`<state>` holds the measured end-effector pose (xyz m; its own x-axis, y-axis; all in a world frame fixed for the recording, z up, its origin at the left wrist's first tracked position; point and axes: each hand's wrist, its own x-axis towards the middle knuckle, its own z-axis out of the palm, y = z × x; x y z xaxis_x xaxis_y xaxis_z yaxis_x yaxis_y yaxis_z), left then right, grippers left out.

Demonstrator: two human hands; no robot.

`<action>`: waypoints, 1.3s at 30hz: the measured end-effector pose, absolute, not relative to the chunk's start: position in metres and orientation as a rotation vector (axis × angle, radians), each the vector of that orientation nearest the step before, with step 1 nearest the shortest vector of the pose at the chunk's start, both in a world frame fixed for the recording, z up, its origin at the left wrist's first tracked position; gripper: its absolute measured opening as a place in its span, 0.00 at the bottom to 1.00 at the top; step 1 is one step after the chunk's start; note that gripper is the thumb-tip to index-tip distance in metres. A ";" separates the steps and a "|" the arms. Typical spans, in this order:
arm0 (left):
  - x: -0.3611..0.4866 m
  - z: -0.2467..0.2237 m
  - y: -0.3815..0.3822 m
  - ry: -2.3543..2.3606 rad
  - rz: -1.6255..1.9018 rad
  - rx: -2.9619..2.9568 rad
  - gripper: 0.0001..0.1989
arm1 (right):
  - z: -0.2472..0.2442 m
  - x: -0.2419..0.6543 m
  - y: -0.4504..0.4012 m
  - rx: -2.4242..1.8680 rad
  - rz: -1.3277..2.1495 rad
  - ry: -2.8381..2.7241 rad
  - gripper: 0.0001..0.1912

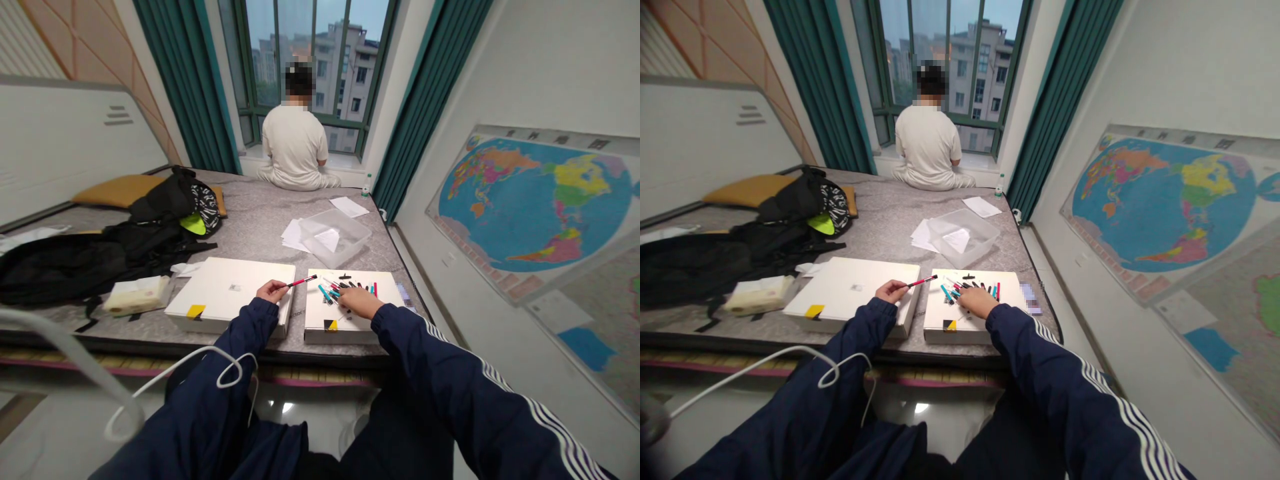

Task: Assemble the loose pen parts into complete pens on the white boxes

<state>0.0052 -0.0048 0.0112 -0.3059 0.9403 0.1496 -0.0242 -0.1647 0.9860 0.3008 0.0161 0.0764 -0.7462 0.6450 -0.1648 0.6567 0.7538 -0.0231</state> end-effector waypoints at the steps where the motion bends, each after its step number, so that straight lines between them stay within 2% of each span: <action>1: 0.005 0.012 -0.005 1.316 1.578 1.129 0.14 | 0.077 0.301 0.017 1.038 -0.099 2.798 0.11; 18: -0.002 -0.001 0.002 1.339 1.542 1.181 0.15 | 0.077 0.307 0.007 1.158 -0.033 2.772 0.14; 29: -0.002 0.003 0.003 1.263 1.572 1.075 0.16 | 0.082 0.311 0.003 1.399 -0.220 2.859 0.14; 34: -0.004 0.002 0.004 1.223 1.538 1.002 0.19 | 0.077 0.299 -0.001 1.635 -0.437 3.097 0.11; 39: -0.005 0.001 0.008 1.212 1.572 0.910 0.22 | 0.063 0.268 -0.009 1.808 -0.909 3.241 0.06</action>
<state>-0.0054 0.0076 0.0010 -0.3015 0.9533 0.0183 -0.2249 -0.0898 0.9702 0.2681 -0.0095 0.0631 -0.3800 0.8631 0.3326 0.5643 0.5012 -0.6560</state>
